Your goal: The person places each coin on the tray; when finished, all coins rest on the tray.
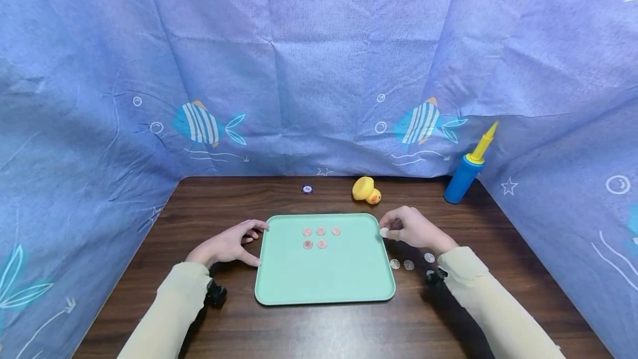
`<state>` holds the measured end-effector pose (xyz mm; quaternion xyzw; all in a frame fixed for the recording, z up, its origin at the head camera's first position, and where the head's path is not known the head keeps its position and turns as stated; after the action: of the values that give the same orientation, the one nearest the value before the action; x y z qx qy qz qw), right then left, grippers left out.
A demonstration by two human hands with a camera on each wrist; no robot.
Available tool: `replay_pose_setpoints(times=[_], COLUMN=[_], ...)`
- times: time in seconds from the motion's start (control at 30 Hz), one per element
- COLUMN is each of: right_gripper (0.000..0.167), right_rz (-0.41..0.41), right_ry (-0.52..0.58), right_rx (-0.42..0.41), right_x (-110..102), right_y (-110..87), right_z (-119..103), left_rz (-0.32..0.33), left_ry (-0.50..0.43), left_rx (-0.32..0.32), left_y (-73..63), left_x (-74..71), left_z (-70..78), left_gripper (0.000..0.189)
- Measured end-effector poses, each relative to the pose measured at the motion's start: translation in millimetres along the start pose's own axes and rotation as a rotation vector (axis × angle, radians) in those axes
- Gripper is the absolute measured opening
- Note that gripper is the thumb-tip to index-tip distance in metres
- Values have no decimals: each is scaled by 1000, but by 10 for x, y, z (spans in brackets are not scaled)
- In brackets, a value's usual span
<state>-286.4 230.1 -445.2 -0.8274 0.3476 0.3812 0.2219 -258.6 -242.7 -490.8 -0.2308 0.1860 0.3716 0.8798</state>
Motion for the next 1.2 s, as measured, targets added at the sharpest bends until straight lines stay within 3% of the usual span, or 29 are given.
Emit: replay_pose_setpoints(times=[0.63,1.2], right_gripper=[15,17], right_rz=[-71,-96], right_ry=[31,-14], right_rx=[-117,-139], right_x=[409,617], right_y=[546,707], right_z=[-505,-581], left_rz=[5,4], left_ry=[-27,-33], left_rx=[-10,-7], left_y=[12,4], left_x=[6,0], left_z=[-26,-20], left_gripper=[90,91])
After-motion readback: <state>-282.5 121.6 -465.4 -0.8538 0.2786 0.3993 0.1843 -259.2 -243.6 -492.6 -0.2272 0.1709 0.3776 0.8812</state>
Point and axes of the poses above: each hand's wrist, its own y-axis towards the middle knuckle, its own x-axis out of the palm, z = x × y, the point moved 3 cm from there along y, towards the middle knuckle, and after that the axes turned 9 degrees about -z, right-handed, at the moved point
